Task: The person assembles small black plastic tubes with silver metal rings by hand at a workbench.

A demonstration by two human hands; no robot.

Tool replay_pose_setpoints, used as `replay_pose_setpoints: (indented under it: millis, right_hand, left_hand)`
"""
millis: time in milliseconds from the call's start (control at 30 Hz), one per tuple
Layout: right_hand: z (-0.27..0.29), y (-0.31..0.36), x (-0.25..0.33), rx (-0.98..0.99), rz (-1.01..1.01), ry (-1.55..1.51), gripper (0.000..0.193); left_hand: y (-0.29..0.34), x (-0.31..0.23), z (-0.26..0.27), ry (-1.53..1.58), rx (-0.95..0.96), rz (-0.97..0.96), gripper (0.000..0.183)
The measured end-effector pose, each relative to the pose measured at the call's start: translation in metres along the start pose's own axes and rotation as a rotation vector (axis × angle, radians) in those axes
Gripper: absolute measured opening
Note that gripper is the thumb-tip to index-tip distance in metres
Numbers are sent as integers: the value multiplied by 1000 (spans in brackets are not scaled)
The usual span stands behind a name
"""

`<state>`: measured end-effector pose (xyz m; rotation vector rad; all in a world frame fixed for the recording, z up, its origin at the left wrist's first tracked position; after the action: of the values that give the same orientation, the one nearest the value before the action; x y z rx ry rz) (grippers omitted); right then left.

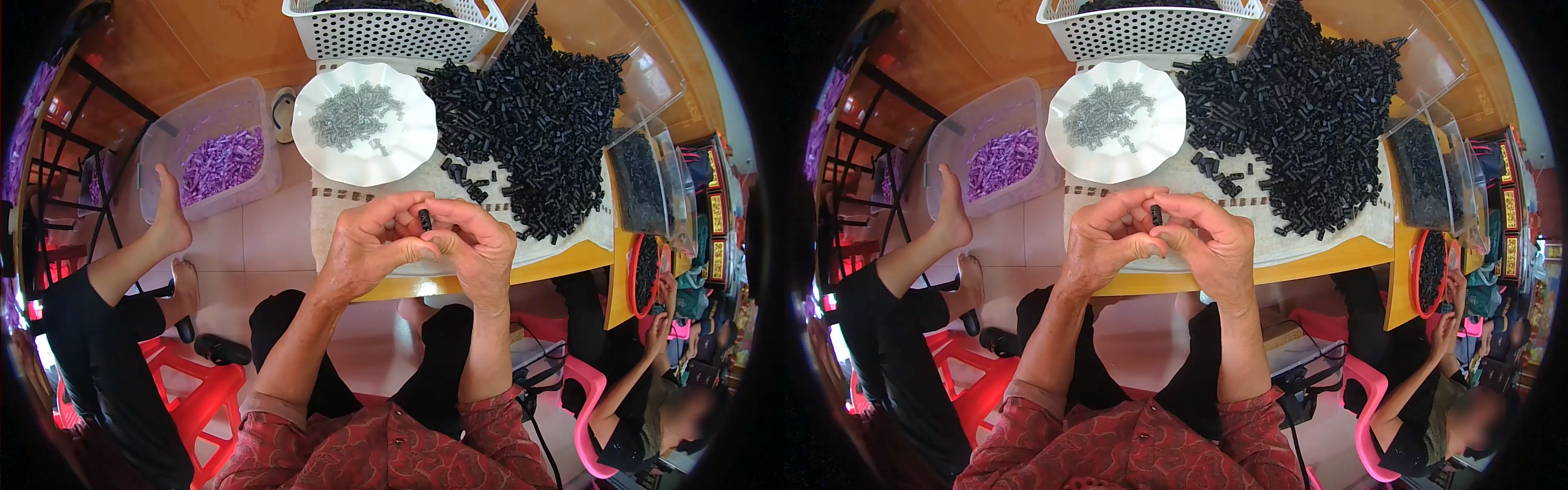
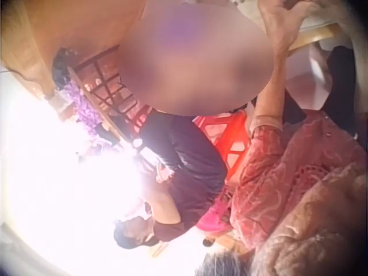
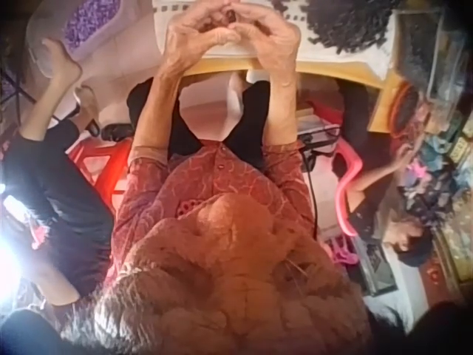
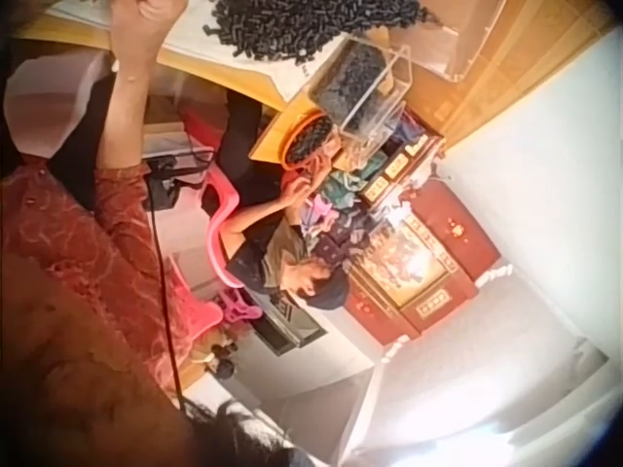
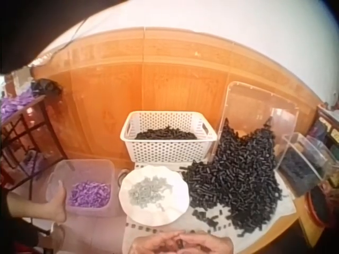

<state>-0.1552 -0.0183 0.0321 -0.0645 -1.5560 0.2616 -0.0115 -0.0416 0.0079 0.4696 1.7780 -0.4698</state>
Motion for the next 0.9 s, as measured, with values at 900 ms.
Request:
replay_pose_setpoints:
  millis: [900]
  right_hand:
    - [12,-5,0,-131,76,220,45]
  left_hand:
    - [-10,11,8,192,-313,36,25]
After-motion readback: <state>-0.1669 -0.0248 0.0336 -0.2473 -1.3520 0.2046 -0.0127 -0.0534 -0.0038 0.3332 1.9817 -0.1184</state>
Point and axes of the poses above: each hand's wrist, its own y-axis away from the middle knuckle, its own z-axis out of the back of the hand, x = y × z, the point moved 5 cm from there along -y, towards the middle knuckle, and after that the axes turned 8 degrees about x, right-handed, at the moved point
